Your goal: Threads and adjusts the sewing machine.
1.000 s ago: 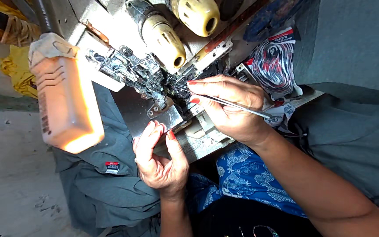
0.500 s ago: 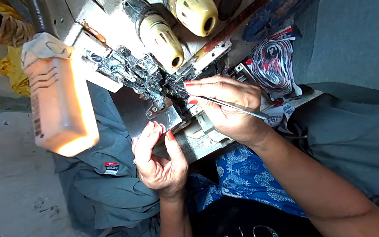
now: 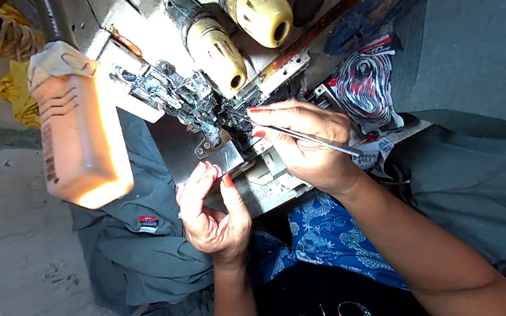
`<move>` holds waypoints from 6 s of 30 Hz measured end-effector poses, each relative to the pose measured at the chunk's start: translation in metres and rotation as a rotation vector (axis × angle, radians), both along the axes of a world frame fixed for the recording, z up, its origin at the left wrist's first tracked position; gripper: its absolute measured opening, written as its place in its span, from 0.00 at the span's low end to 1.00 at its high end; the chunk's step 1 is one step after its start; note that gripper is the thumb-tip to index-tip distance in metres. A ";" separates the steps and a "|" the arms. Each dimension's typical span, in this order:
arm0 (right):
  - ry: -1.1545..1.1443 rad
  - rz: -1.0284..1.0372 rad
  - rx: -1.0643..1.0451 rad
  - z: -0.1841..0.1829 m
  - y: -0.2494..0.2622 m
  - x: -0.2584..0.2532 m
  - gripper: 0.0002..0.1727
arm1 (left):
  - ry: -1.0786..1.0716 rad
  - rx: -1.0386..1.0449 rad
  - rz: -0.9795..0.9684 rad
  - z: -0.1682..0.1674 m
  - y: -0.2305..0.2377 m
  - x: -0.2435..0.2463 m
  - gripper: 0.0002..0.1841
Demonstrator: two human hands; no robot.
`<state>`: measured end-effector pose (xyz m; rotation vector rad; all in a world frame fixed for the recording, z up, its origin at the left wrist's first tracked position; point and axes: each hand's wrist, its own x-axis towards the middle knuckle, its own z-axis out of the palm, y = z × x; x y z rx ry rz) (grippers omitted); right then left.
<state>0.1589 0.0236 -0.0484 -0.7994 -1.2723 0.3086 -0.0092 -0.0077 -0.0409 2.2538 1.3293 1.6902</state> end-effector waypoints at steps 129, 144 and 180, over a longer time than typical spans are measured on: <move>0.278 0.126 -0.119 0.008 -0.015 -0.003 0.07 | -0.004 -0.053 -0.033 0.006 -0.002 -0.002 0.09; 0.482 -0.048 -0.329 0.029 -0.004 -0.024 0.07 | -0.006 -0.039 -0.030 0.005 -0.001 -0.001 0.09; 0.411 0.133 -0.161 0.035 -0.063 -0.005 0.06 | 0.087 -0.121 -0.432 0.040 0.029 0.007 0.08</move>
